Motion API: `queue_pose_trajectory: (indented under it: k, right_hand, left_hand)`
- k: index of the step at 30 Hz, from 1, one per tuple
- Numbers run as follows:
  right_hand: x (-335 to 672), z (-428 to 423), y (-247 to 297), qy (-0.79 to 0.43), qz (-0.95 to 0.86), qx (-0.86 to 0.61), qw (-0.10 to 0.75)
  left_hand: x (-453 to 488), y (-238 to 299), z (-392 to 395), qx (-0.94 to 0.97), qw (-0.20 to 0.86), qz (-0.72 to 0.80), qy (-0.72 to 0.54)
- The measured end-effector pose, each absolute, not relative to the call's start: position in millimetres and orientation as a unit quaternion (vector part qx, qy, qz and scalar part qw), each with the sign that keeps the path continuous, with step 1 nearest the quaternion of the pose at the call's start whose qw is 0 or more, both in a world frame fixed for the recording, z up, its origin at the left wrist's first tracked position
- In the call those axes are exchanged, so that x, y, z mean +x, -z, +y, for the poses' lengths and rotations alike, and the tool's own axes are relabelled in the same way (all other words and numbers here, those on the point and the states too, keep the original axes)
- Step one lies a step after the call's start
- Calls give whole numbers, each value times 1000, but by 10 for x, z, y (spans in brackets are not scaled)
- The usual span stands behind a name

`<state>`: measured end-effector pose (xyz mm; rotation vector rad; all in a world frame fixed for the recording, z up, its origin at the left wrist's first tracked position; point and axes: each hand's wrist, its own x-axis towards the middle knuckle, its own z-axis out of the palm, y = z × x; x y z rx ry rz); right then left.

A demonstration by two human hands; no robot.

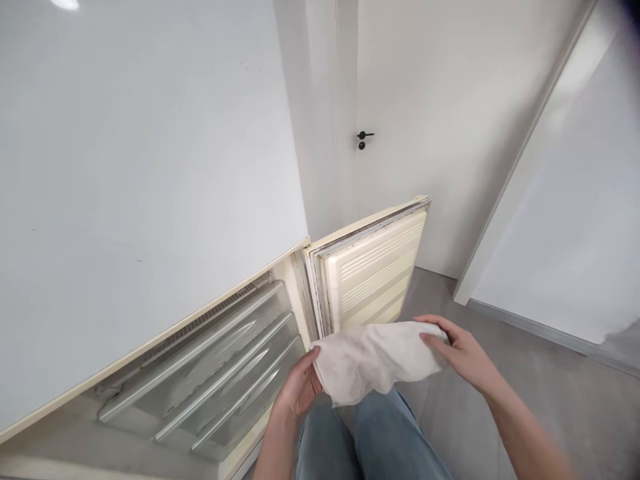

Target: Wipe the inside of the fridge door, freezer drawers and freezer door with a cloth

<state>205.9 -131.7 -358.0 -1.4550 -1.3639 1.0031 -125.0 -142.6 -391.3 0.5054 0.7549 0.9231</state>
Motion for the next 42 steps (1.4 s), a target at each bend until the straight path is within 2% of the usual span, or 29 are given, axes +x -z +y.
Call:
queue_pose_trajectory:
  k: [5,9,13,16,20,24,27,33,42]
  right_hand:
    - [2060,-1377,3518,-480,-495,-568,449]
    - [2079,-1390,3444,-436,-544,-569,436]
    - [2234,-1392,3427,-432,-554,-545,458]
    - [2310,-1341,3517,-377,-569,-593,427]
    - [2266,-1343,3562,-383,-570,-604,405]
    - [2226,-1451,3397,-377,-588,-580,418]
    - [2278,-1455,3334,-375,-597,-570,422]
    - [2366,-1271,3627,-283,-590,-650,387]
    - [2288,-1395,3676,-480,-519,-494,507]
  left_hand:
    - [-1003,4154,-1464,160,849,260,-430]
    - [-763,4392,-1590,129,871,263,-394]
    - [-793,4424,-1655,138,883,227,-388]
    - [-876,4436,-1620,154,898,215,-351]
    - [-825,4538,-1590,145,892,178,-389]
    - [-703,4662,-1632,153,901,188,-361]
    - [-699,4699,-1634,140,897,166,-386]
    - [-766,4568,-1628,150,888,192,-389]
    - [-898,4478,-1658,134,875,227,-406]
